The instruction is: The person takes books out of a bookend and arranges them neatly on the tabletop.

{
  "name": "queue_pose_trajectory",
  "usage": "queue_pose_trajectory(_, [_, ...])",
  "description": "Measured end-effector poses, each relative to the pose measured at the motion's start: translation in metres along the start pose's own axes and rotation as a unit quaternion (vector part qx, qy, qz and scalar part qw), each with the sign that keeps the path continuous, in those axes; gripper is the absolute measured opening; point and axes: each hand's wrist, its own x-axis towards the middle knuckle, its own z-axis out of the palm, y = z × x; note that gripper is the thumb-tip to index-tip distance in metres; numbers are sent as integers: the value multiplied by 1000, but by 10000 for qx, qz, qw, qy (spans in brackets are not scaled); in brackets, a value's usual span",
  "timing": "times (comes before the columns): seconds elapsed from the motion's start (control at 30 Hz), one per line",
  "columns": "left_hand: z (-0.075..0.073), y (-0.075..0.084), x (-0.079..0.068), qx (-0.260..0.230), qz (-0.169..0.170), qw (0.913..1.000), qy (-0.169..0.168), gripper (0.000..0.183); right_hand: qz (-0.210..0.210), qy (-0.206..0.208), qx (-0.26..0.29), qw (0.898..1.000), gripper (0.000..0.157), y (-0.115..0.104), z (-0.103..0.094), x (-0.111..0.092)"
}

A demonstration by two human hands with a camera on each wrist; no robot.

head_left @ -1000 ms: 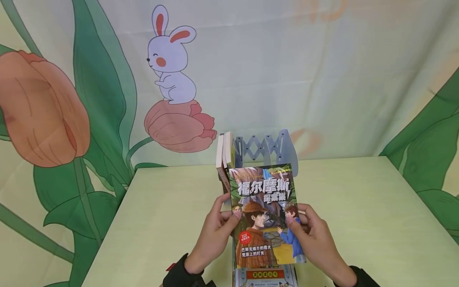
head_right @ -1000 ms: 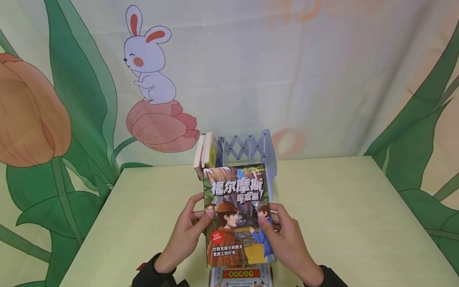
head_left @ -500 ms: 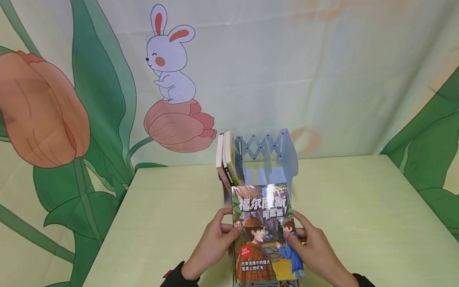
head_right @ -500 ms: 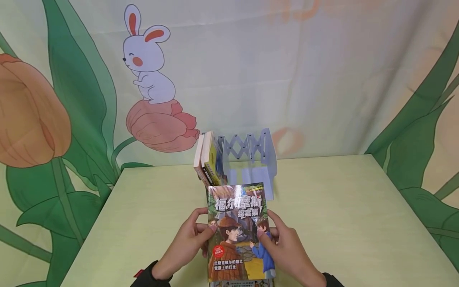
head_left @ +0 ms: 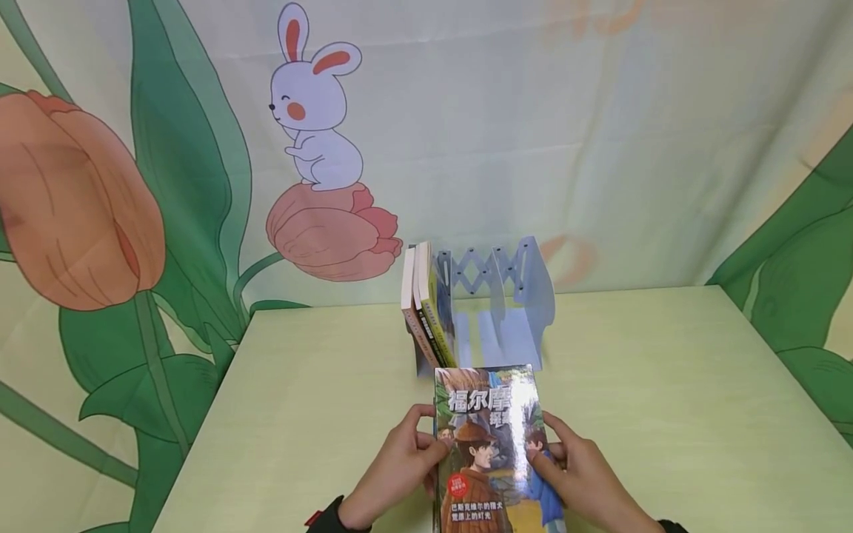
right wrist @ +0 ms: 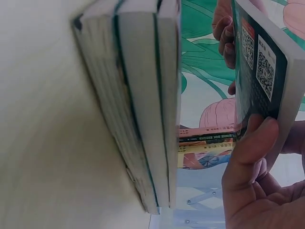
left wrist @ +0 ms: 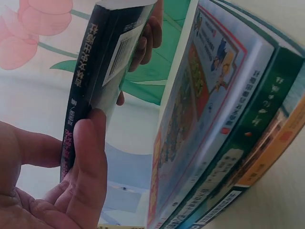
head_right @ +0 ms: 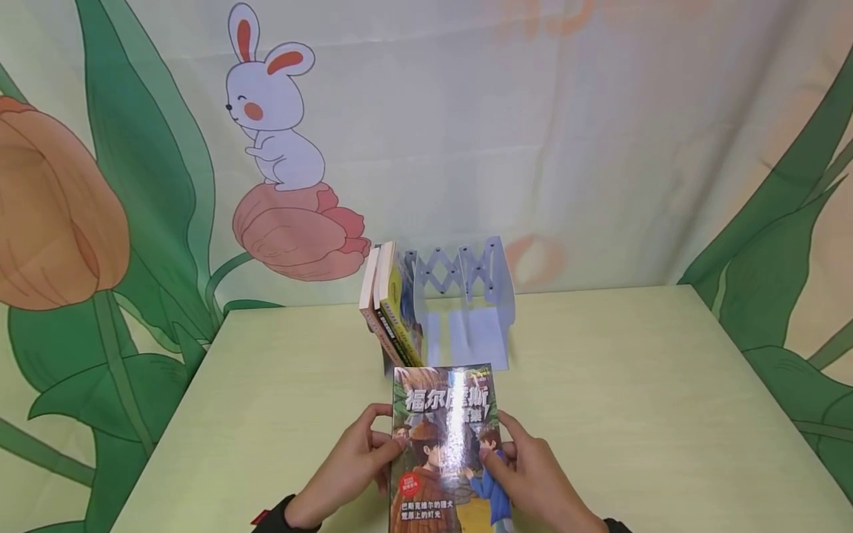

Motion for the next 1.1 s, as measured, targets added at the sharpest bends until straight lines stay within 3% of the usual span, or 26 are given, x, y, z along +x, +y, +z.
queue_pose_trajectory(0.43, [4,-11,0,-12,-171,9999,-1,46,351,-155,275,9989,71,8,5,1])
queue_pose_trajectory(0.83, [4,-26,4,43,-144,9999,0,41,357,-311,229,9986,71,19,8,6])
queue_pose_trajectory(0.97, [2,-28,6,847,-66,9959,297,39,317,-34,-436,9985,67,21,9,7])
queue_pose_trajectory(1.1, [0,-31,8,1986,160,9760,880,34,261,397,-1157,9921,60,23,9,7])
